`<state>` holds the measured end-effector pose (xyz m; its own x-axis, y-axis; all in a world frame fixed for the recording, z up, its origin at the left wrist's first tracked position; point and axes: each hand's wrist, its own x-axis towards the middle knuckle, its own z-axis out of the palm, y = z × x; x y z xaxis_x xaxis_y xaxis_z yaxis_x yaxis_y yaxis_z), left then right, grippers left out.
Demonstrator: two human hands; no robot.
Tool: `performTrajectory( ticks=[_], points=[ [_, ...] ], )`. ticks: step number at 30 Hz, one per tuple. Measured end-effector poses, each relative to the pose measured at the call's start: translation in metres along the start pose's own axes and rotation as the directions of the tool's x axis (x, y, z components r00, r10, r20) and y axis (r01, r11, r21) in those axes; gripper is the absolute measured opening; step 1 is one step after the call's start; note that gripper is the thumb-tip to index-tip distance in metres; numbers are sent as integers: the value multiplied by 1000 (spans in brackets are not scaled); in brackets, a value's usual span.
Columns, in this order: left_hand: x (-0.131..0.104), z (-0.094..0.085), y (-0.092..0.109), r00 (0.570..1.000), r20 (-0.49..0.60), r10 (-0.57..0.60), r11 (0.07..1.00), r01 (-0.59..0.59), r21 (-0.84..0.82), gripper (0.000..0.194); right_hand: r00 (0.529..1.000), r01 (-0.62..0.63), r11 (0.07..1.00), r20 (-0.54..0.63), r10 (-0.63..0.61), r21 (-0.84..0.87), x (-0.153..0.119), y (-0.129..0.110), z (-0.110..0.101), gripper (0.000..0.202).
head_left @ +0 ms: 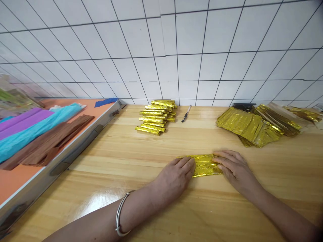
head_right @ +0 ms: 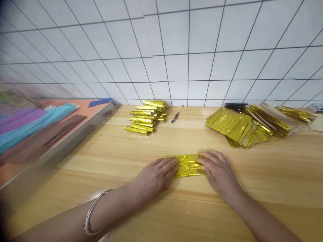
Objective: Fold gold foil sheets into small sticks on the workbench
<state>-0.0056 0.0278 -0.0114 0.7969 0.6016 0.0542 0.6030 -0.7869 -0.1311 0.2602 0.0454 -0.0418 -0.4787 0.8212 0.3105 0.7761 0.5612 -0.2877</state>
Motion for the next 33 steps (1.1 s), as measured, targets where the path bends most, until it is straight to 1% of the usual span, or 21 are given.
performTrajectory(
  ticks=[4,8,11,13,15,17,20,24,28,31,33],
  points=[
    [-3,1,0,1000,6,13,1000,-13,2,42,1000,-4,1000,13,4,-2,0,-1,-1,29],
    [-3,-1,3,999,18,32,999,-32,33,42,1000,3,1000,-4,-3,-21,0,0,-1,29],
    [-3,-2,5,999,13,32,998,-33,55,42,999,15,995,-49,-20,-95,-1,-4,-3,32],
    [-3,-2,6,999,17,33,997,-34,62,43,995,63,986,-66,-74,-156,-3,-13,-6,35],
    [-3,-3,6,999,16,38,997,-39,63,42,987,148,968,-29,-157,-200,-5,-26,-9,36],
    [-4,-3,5,999,17,48,997,-49,59,42,973,230,948,62,-222,-219,-7,-39,-10,37],
    [-5,-1,4,998,11,54,997,-55,55,42,960,273,935,131,-249,-224,-8,-51,-11,35],
    [-5,1,3,999,1,53,997,-53,53,43,960,271,922,146,-239,-276,-12,-54,-13,37],
    [-5,0,3,999,6,51,997,-52,52,43,966,247,903,162,-201,-351,-21,-47,-21,39],
    [-5,-1,4,999,11,48,998,-48,49,42,968,233,882,188,-168,-409,-26,-42,-32,31],
    [-4,-1,4,999,9,43,998,-43,47,42,977,192,882,173,-128,-431,-25,-42,-37,28]
  ],
)
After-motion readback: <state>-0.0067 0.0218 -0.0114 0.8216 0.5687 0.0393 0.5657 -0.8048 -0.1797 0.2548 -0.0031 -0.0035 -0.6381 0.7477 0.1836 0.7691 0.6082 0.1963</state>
